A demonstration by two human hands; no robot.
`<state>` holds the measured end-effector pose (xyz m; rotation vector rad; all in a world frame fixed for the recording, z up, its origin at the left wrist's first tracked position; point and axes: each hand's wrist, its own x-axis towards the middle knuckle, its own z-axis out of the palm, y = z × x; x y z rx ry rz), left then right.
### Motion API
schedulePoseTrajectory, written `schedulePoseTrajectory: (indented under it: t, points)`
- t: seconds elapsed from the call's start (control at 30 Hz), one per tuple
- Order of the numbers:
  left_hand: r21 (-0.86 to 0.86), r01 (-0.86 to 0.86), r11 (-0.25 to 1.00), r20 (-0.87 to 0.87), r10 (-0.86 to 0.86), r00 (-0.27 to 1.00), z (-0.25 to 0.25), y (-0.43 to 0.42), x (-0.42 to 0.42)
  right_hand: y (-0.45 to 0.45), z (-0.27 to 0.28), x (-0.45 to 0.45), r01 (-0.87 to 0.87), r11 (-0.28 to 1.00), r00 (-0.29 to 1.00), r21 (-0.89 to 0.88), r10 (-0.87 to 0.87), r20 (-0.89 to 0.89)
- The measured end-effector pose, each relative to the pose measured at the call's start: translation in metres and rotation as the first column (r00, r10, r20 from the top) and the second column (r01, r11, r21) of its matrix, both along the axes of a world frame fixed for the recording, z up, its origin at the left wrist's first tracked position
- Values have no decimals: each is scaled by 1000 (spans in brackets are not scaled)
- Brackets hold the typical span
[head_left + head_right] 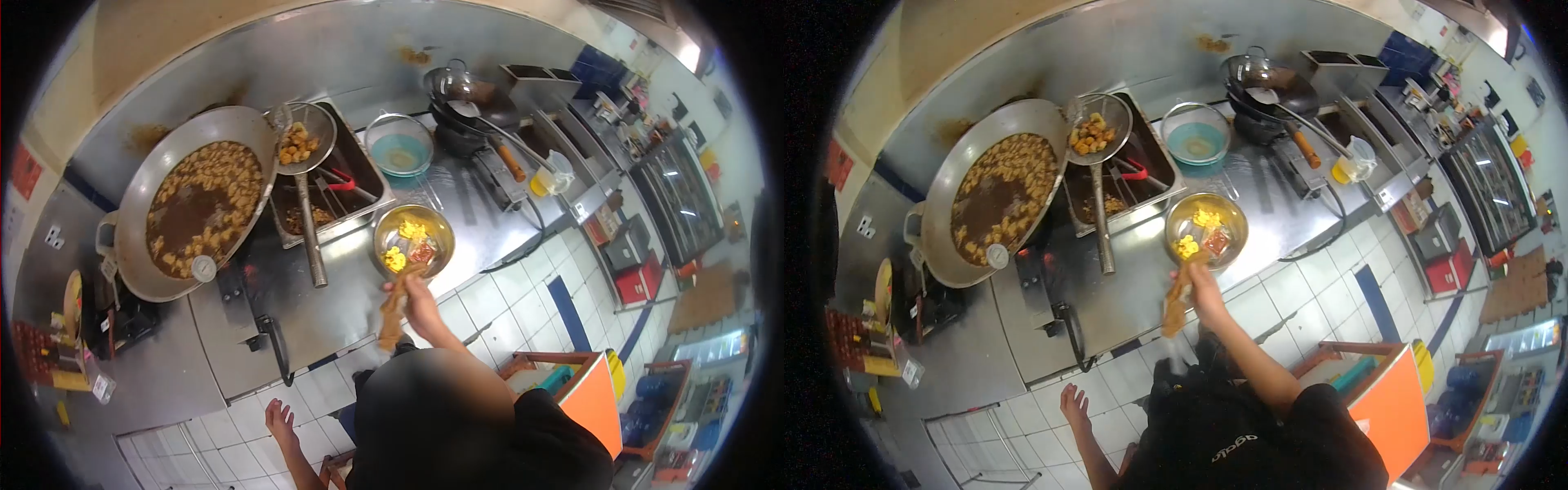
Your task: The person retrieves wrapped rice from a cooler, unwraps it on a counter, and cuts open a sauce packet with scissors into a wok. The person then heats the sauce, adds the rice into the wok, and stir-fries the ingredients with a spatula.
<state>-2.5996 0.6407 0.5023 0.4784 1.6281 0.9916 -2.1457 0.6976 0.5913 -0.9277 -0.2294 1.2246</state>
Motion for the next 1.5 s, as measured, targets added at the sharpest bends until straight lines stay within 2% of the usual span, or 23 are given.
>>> schedulePoseTrajectory:
  t: [0.07, 0.13, 0.2, 0.3, 0.33, 0.4, 0.47, 0.53, 0.6, 0.63, 0.67, 0.73, 0.8, 0.87, 0.9, 0.97, 1.0, 1.07, 1.1, 1.2, 1.3, 1.4, 1.5]
  points:
    - [-96, 111, 989, 10, -111, 994, -22, 1, 6, -27, 13, 40, 86, 993, 944, 78, -56, -326]
    - [-113, 168, 979, 9, -168, 986, -52, -3, 13, -51, 86, 60, 187, 977, 957, -105, -206, -205]
    - [-255, 285, 924, 12, -291, 957, -82, -12, 18, -74, 109, 95, 256, 963, 940, -80, -267, -211]
    - [-334, 340, 879, -11, -365, 931, -107, -35, 38, -103, 139, 167, 271, 962, 919, -41, -246, 308]
    - [-395, 368, 842, -17, -407, 913, -111, -42, 46, -106, 172, 186, 296, 953, 832, -68, -222, 509]
    - [-421, 362, 832, -21, -408, 913, -120, -57, 61, -114, 215, 246, 268, 960, 686, -78, -133, 715]
    - [-436, 351, 829, -21, -400, 916, -135, -73, 81, -110, 261, 304, 256, 961, 439, -109, -15, 898]
    - [-457, 322, 829, 13, -356, 935, -154, -89, 98, -97, 291, 373, 263, 953, 175, -148, 104, 979]
    - [-520, 247, 817, -25, -304, 952, -170, -96, 129, -66, 311, 437, 282, 934, 117, -220, 194, 974]
    - [-587, 186, 788, -59, -270, 961, -178, -103, 152, -48, 306, 482, 253, 943, -34, -214, 230, 973]
    - [-583, 169, 795, -58, -248, 967, -194, -108, 177, -26, 301, 522, 224, 952, -181, -209, 252, 951]
    - [-533, 130, 836, -32, -173, 984, -209, -133, 199, 25, 293, 557, 215, 927, -111, -307, 335, 936]
    - [-160, 521, 839, -204, -544, 814, -197, -147, 238, 67, 280, 598, 204, 902, -53, -380, 398, 916]
    - [-569, 346, 746, 140, -327, 935, -176, -122, 294, 124, 249, 645, 220, 809, -407, -546, 584, 702]
    - [-429, 412, 804, 247, -334, 910, -169, -124, 309, 151, 246, 660, 196, 814, -424, -547, 574, 701]
    - [-415, 324, 850, 260, -230, 938, -175, -137, 332, 197, 227, 675, 149, 691, -516, -707, 664, 541]
    - [-429, 283, 858, 161, -236, 958, -157, -145, 347, 221, 207, 688, 124, 683, -522, -720, 662, 538]
    - [-454, 226, 862, 52, -227, 972, -134, -162, 367, 260, 173, 715, 165, 754, -745, -635, 517, 420]
    - [-356, 396, 846, -85, -452, 888, -130, -172, 375, 269, 168, 709, 152, 751, -751, -642, 510, 419]
    - [-425, 485, 764, -163, -591, 790, -116, -182, 397, 297, 154, 688, 141, 751, -778, -645, 488, 397]
    - [-428, 337, 839, -185, -446, 876, -120, -192, 415, 332, 114, 695, 256, 646, -885, -719, 457, 96]
    - [-519, 79, 851, 9, -87, 996, -127, -191, 421, 354, 110, 692, 227, 626, -930, -746, 367, 25]
    - [-564, -5, 825, -63, -36, 997, -114, -183, 453, 377, 101, 696, 284, 598, -941, -750, 325, -96]
